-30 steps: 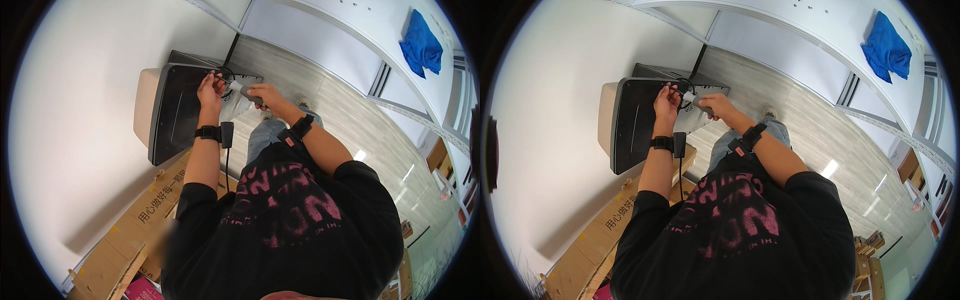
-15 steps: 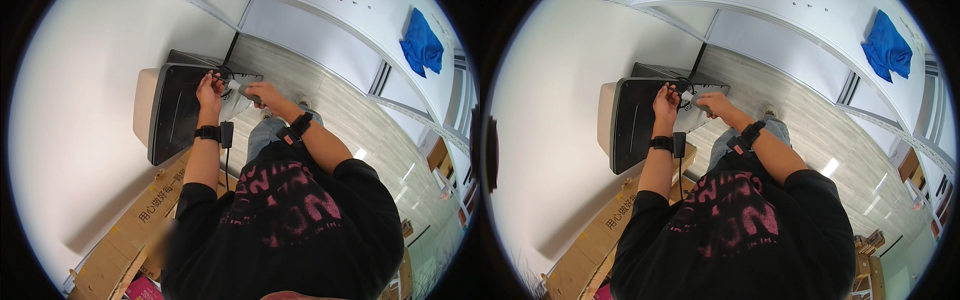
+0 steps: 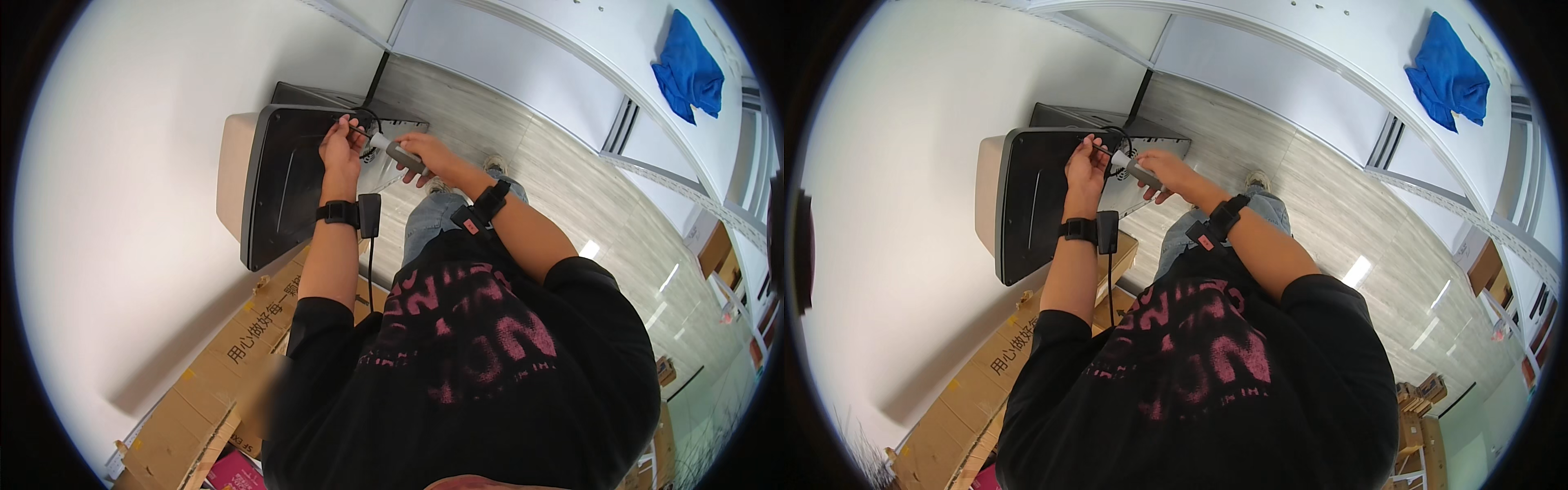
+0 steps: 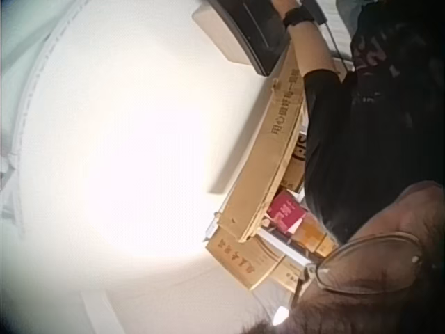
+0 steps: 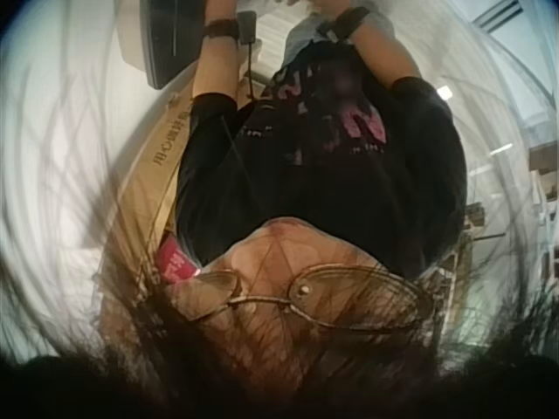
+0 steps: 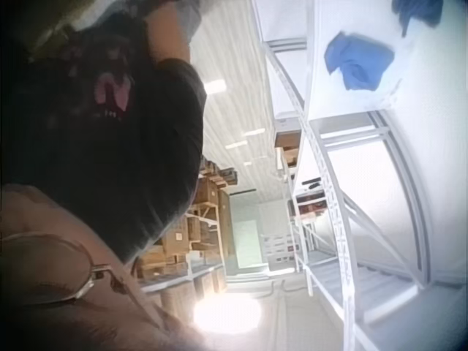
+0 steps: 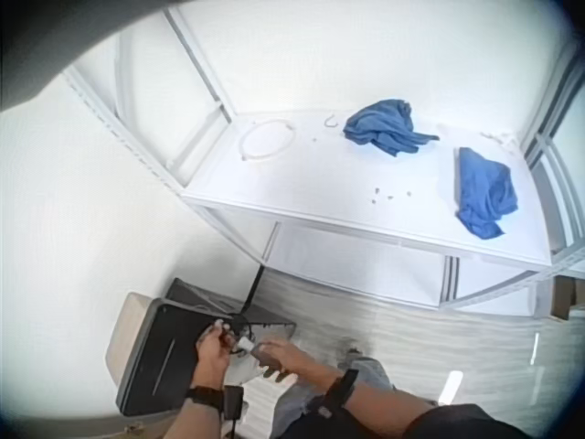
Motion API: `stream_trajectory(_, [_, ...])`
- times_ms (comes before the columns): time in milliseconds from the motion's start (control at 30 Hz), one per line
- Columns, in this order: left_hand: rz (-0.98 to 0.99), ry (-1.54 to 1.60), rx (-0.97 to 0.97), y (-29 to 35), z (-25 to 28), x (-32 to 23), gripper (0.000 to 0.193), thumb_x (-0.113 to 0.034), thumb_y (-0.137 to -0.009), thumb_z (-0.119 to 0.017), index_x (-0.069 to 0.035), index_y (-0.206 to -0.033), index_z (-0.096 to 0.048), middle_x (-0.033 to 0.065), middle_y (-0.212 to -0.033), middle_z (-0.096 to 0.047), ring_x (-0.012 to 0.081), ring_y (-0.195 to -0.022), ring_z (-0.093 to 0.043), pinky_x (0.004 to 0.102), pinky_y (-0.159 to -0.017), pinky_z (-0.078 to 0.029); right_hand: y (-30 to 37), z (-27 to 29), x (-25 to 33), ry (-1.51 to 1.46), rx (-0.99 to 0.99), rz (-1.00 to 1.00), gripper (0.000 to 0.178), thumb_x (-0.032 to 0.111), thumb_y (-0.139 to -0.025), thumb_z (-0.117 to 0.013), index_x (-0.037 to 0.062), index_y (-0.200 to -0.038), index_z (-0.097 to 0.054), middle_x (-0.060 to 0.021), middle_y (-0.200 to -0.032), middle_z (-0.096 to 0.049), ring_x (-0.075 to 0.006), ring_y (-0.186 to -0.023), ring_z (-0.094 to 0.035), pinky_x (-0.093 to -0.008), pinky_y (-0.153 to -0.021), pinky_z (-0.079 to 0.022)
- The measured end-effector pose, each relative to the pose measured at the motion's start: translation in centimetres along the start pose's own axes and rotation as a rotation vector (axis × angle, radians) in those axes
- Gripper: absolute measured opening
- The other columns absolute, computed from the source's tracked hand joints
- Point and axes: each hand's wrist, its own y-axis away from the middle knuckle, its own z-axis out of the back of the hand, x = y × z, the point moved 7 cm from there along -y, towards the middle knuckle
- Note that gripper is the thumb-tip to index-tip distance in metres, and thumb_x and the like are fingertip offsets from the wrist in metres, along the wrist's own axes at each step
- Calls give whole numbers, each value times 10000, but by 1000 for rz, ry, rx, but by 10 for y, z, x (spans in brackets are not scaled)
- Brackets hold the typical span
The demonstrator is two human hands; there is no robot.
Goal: The person uses a screwdriver to remove screws from the back panel of a black electronic device. They then remove the back panel and place it on a nearby shelf. The person continues to remove additional screws from the device's chassis.
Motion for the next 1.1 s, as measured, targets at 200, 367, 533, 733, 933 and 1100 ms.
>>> stream_trajectory(200, [27,10,-10,1,-2,-1,162,-192,-890,-605,-67,-994,-606,38,-864,-644,139,-702,-597,270,-603,-499,-10,9,3,567,-242,527,427,204,-768,-667,32,-1141,-553,-103,-895,-577,-213,-744,-625,-288,-561,-499])
stream_trajectory(367, [4,-52,-45,-3,0,-1,144,-168,-902,-584,-55,-989,-604,48,-867,-637,158,-737,-611,271,-649,-505,-11,8,2,702,-322,604,415,221,-744,-696,11,-1083,-584,-106,-885,-569,-229,-739,-623,-305,-533,-499])
stream_trajectory(533, [-22,-21,-13,-4,-1,-4,159,-142,-904,-573,-21,-1003,-600,78,-870,-644,182,-751,-629,307,-673,-534,-1,1,-4,49,39,-62,501,213,-771,-684,58,-1220,-521,-95,-958,-608,-158,-720,-594,-284,-530,-496])
stream_trajectory(733, [-30,32,39,0,-6,-6,189,-119,-947,-470,6,-1048,-568,120,-939,-633,220,-812,-629,353,-743,-547,-13,8,-8,358,-105,238,491,188,-770,-675,49,-1215,-522,-94,-951,-605,-150,-718,-590,-279,-558,-498])
stream_trajectory(933, [-41,24,92,4,-8,-7,232,-133,-968,-401,-6,-1118,-523,141,-998,-627,237,-862,-626,361,-764,-543,-5,7,3,467,-219,386,395,186,-701,-714,5,-1039,-618,-157,-906,-617,-246,-788,-597,-350,-728,-478])
stream_trajectory(1100, [-39,1,95,5,-9,-7,238,-137,-969,-397,-13,-1136,-513,147,-1030,-626,238,-878,-627,353,-765,-541,-8,13,-2,446,-241,424,398,202,-691,-722,14,-1028,-626,-162,-961,-585,-274,-869,-580,-358,-778,-460])
